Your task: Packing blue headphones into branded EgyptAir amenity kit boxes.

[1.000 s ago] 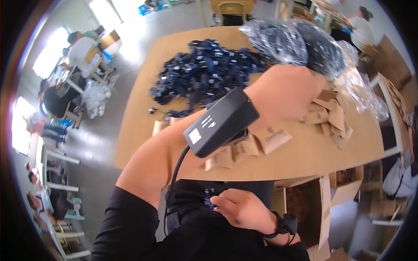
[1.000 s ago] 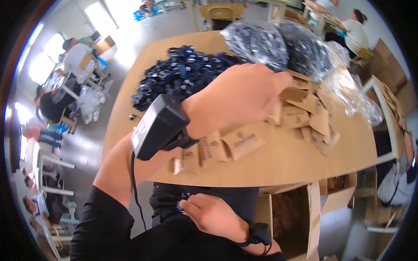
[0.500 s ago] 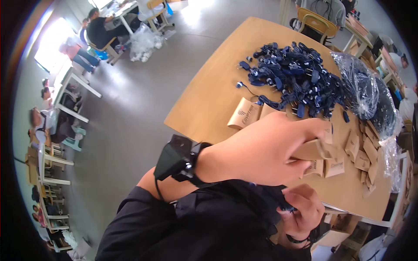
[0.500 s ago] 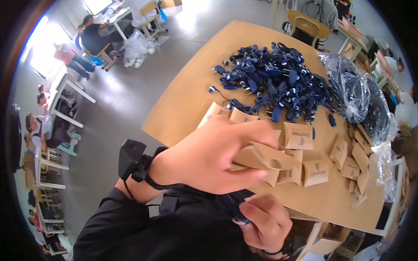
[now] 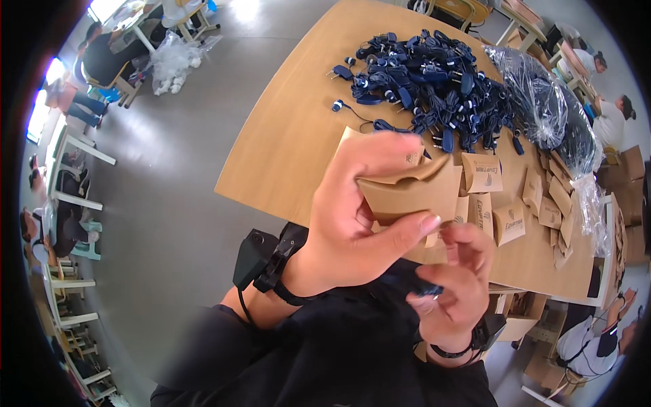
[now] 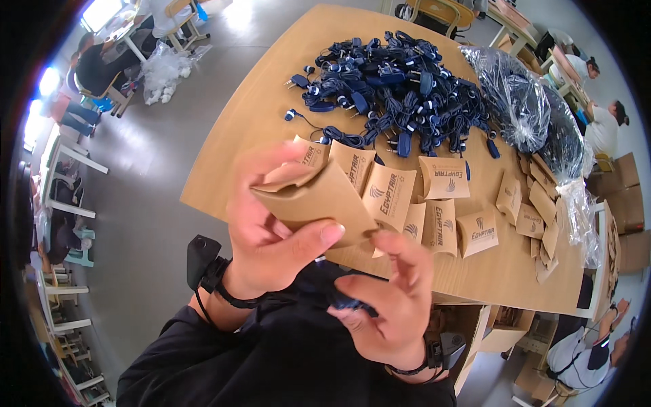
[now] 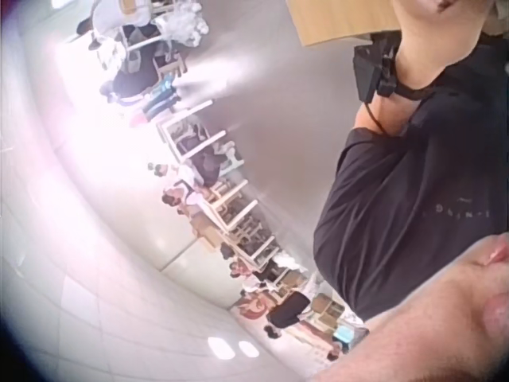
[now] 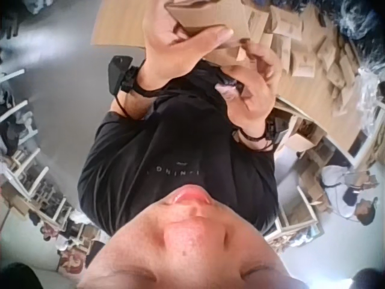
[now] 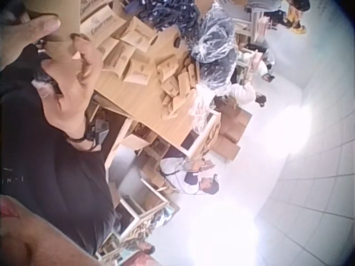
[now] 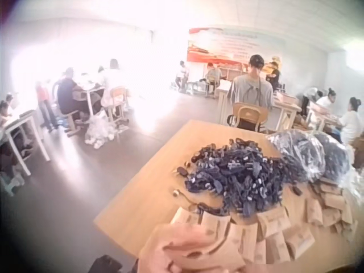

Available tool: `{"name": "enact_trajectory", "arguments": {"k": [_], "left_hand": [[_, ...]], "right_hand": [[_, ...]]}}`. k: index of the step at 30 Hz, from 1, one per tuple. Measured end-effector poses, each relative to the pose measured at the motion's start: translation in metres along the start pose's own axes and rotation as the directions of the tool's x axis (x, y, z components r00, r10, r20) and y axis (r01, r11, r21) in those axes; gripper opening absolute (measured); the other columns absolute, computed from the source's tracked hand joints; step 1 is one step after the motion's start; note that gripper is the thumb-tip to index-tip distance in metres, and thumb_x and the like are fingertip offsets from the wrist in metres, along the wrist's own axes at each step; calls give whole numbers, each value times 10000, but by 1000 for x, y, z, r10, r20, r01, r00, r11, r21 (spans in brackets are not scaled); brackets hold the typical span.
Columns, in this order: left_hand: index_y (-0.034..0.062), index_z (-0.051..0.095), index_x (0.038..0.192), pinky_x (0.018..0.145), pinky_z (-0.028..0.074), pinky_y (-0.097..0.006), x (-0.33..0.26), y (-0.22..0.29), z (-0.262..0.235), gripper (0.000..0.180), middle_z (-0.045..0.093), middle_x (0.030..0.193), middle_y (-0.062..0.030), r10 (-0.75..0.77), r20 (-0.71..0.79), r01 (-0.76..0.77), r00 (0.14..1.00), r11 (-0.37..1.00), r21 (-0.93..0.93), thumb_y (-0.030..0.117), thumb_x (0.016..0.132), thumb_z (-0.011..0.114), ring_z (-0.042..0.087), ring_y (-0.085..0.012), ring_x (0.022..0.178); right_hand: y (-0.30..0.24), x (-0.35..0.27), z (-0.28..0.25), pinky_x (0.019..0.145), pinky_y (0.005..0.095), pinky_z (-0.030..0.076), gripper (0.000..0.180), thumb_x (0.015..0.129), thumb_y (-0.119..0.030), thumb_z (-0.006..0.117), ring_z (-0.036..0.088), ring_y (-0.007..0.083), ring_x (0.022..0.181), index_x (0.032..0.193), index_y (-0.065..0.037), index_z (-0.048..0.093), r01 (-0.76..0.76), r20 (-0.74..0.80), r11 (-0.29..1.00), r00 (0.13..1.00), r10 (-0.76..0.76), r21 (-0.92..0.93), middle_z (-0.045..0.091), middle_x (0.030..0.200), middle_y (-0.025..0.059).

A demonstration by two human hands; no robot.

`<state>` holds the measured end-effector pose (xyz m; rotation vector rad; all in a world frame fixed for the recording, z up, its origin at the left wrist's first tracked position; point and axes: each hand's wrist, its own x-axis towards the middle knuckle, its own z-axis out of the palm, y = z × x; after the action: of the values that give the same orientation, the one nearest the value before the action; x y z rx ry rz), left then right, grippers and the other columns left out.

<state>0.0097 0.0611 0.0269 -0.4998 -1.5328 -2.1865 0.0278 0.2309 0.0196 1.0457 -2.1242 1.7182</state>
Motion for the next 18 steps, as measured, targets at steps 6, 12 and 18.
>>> {"name": "enact_trajectory", "arguments": {"k": [6,12,18], "left_hand": [[-20,422,1280,862,527,-276,-1,-11,-9,499,537,1196,-125,134,-33,-138,990,967,-214,-124,844,642,598,-154,1074],[5,425,1227,866,516,-284,-7,-13,-8,463,563,1175,-133,27,-82,-51,996,952,-301,-116,844,653,607,-165,1072],[21,431,1155,855,520,-293,-13,-17,-11,448,593,1166,-158,-8,-103,-22,995,958,-285,-132,812,676,640,-181,1021]], "right_hand": [[4,6,4,971,444,430,302,793,-172,788,538,331,1116,1004,-7,647,-70,-191,996,978,79,52,434,1282,209],[6,-4,2,890,385,466,381,774,-259,815,583,303,1054,986,-2,630,-160,-108,986,980,165,48,554,1182,217],[0,1,0,859,396,495,419,782,-357,797,625,335,1014,931,-9,616,-112,-75,979,992,101,-169,610,1122,234]]}}
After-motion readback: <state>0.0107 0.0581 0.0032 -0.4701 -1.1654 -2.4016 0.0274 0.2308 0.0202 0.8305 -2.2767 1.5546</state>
